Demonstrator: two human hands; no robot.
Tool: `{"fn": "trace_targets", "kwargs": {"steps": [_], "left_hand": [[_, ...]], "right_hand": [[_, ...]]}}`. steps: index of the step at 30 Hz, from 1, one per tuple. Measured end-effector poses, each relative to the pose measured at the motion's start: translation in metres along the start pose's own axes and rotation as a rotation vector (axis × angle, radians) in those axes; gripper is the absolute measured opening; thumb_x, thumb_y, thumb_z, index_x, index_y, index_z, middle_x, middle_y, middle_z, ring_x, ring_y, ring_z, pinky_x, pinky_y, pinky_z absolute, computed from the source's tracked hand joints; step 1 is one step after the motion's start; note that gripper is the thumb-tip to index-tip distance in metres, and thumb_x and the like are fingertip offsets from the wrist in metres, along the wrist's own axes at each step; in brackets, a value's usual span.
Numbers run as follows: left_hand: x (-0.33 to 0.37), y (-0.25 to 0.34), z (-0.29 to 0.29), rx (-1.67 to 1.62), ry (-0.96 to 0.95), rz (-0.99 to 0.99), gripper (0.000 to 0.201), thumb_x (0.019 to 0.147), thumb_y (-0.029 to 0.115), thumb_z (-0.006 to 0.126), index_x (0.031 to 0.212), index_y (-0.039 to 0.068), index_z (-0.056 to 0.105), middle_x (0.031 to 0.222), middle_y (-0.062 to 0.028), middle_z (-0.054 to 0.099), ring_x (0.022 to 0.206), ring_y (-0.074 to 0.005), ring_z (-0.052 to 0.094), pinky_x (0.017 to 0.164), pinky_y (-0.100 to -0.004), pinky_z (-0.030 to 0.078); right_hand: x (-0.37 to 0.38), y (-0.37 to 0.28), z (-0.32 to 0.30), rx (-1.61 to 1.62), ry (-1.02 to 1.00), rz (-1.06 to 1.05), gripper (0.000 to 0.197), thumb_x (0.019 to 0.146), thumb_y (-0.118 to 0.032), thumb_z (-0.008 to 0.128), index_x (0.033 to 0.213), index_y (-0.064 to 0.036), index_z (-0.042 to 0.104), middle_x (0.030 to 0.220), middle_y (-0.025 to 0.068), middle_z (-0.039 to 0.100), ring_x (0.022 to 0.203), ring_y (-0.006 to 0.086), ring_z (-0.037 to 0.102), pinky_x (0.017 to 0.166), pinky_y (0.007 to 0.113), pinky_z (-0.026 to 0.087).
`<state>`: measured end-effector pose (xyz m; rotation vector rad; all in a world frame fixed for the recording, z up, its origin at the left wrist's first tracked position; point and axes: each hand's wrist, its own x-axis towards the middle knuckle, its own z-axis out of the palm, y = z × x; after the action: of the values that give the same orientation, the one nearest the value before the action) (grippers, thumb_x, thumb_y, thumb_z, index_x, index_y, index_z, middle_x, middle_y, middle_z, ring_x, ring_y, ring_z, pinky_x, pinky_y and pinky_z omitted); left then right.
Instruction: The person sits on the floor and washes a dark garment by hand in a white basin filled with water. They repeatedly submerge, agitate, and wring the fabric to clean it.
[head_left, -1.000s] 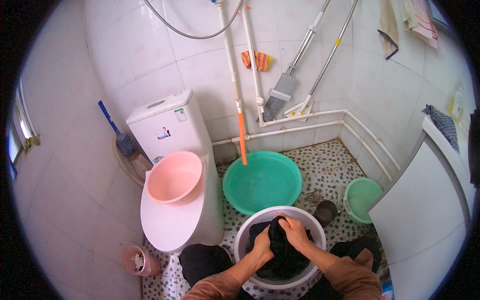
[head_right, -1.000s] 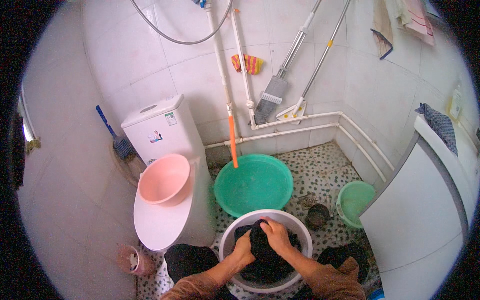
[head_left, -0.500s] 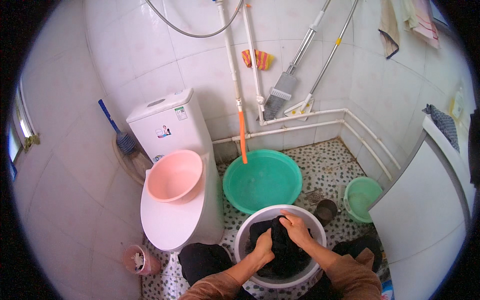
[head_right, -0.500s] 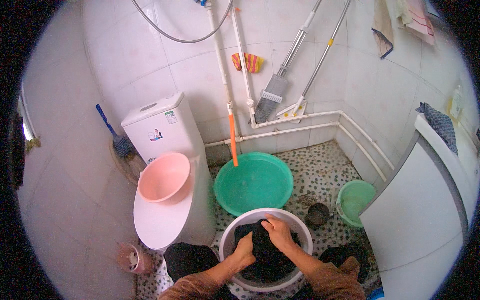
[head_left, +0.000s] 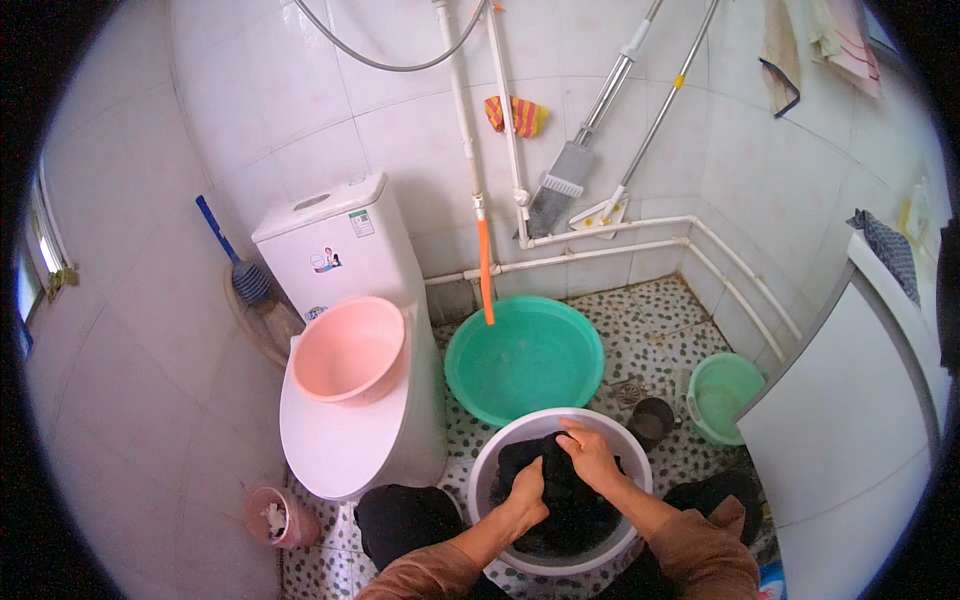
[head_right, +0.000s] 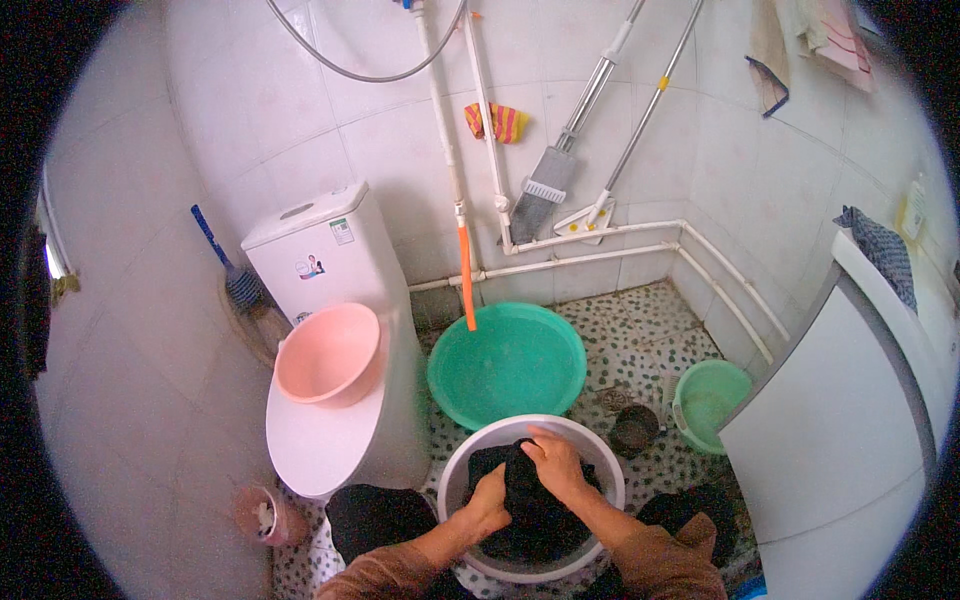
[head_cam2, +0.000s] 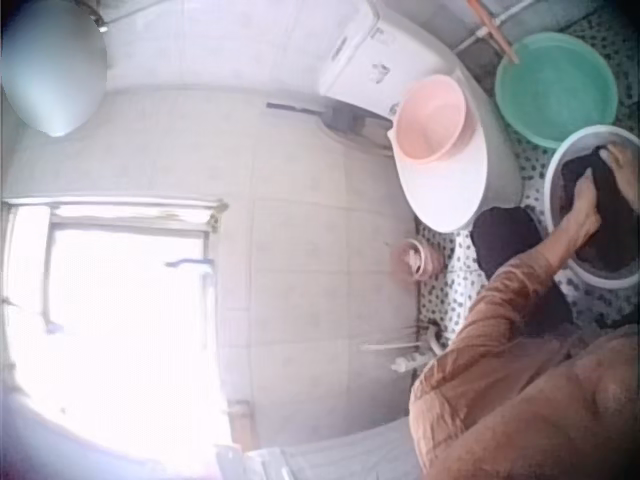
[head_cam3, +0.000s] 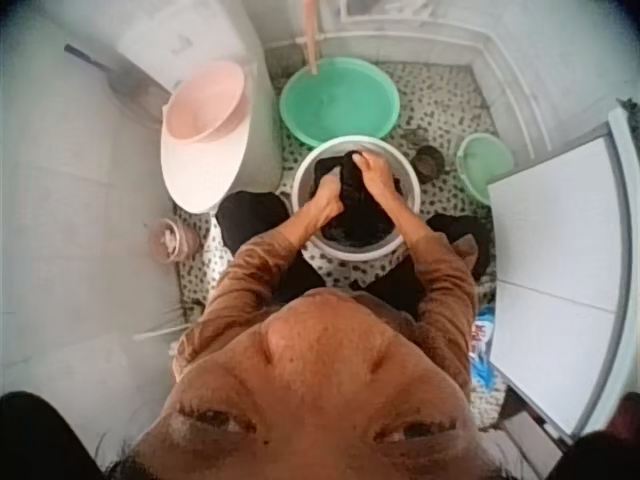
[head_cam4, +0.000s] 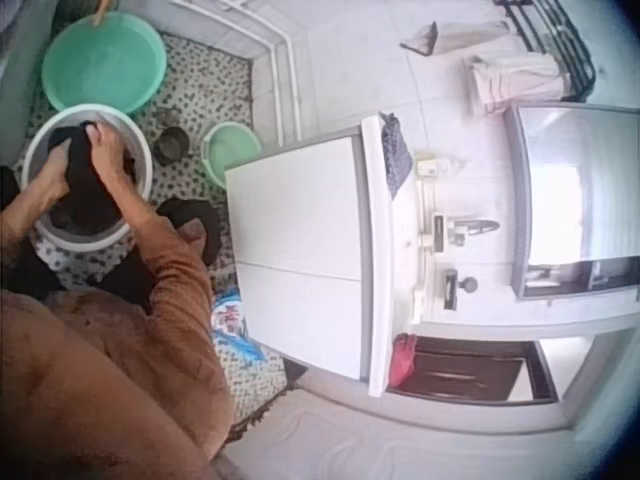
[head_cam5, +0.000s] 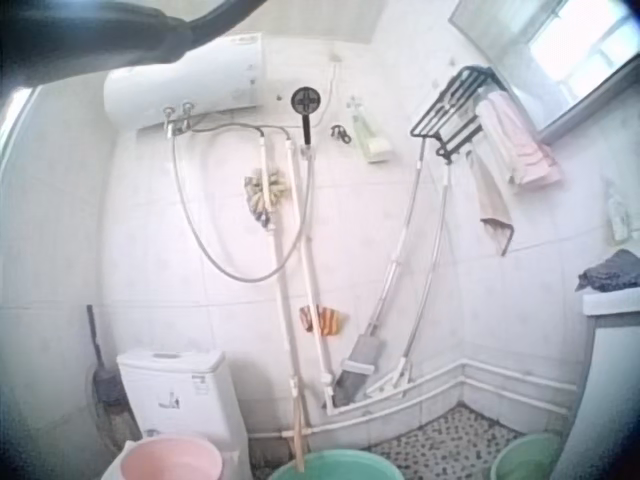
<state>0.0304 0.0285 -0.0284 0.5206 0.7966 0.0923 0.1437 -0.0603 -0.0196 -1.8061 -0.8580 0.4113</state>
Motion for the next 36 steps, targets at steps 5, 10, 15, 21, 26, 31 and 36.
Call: {"fn": "trace_targets", "kwargs": {"steps": [5,10,15,21,26,31,36], "left_hand": [[-0.003,0.023,-0.017,-0.153,-0.08,0.155,0.029,0.101,0.033,0.051,0.113,0.01,0.064,0.111,-0.0092,0.067,0.103,-0.0274,0.065,0.091,-0.0442,0.054],[0.01,-0.009,-0.037,-0.054,-0.124,0.206,0.034,0.105,0.033,0.043,0.12,0.01,0.063,0.115,-0.0106,0.067,0.109,-0.027,0.064,0.094,-0.0419,0.053],[0.016,-0.014,-0.018,-0.011,-0.126,0.005,0.036,0.105,0.032,0.043,0.123,0.009,0.065,0.121,-0.0103,0.067,0.115,-0.0289,0.062,0.101,-0.0464,0.049],[-0.021,0.022,-0.009,-0.159,-0.049,0.078,0.045,0.103,0.047,0.044,0.127,0.014,0.062,0.127,-0.0115,0.063,0.115,-0.0322,0.061,0.101,-0.0475,0.049],[0.007,0.005,-0.035,-0.429,-0.226,0.042,0.044,0.104,0.05,0.039,0.122,0.016,0.06,0.119,-0.0103,0.063,0.112,-0.0288,0.061,0.099,-0.0438,0.051],[-0.003,0.007,-0.005,-0.17,-0.089,-0.102,0.042,0.104,0.045,0.045,0.125,0.015,0.066,0.123,-0.0085,0.067,0.117,-0.0312,0.061,0.105,-0.0528,0.045],[-0.004,0.023,-0.009,-0.231,0.027,-0.051,0.046,0.102,0.049,0.046,0.125,0.014,0.065,0.122,-0.009,0.067,0.116,-0.0337,0.061,0.103,-0.0511,0.047]], "right_hand": [[-0.036,-0.047,0.008,-0.098,-0.054,-0.586,0.033,0.095,-0.014,0.065,0.123,0.0025,0.067,0.141,0.0142,0.058,0.135,0.031,0.051,0.108,0.043,0.041],[-0.036,-0.031,0.021,-0.305,-0.067,-0.609,0.033,0.091,-0.018,0.069,0.121,-0.003,0.069,0.142,0.0109,0.059,0.138,0.0322,0.048,0.111,0.046,0.036],[-0.001,0.025,0.009,-0.08,0.078,-0.122,0.03,0.091,-0.019,0.069,0.113,0.0012,0.07,0.123,0.0184,0.068,0.12,0.0358,0.061,0.105,0.043,0.044],[-0.039,-0.044,0.007,-0.107,-0.002,-0.593,0.035,0.085,-0.017,0.074,0.116,-0.0017,0.071,0.139,0.0153,0.059,0.134,0.0338,0.051,0.111,0.044,0.039],[-0.039,-0.028,0.024,-0.32,-0.051,-0.662,0.038,0.083,-0.022,0.075,0.119,-0.0137,0.073,0.145,0.0074,0.055,0.139,0.0341,0.045,0.111,0.05,0.035],[-0.005,0.003,0.008,0.048,0.043,-0.032,0.026,0.092,-0.009,0.066,0.116,-0.0021,0.072,0.143,0.0186,0.056,0.124,0.0293,0.06,0.101,0.037,0.047],[-0.029,-0.034,0.011,0.076,0.079,-0.355,0.028,0.086,-0.014,0.073,0.113,-0.0047,0.074,0.137,0.0172,0.061,0.129,0.034,0.056,0.108,0.043,0.044]]}}
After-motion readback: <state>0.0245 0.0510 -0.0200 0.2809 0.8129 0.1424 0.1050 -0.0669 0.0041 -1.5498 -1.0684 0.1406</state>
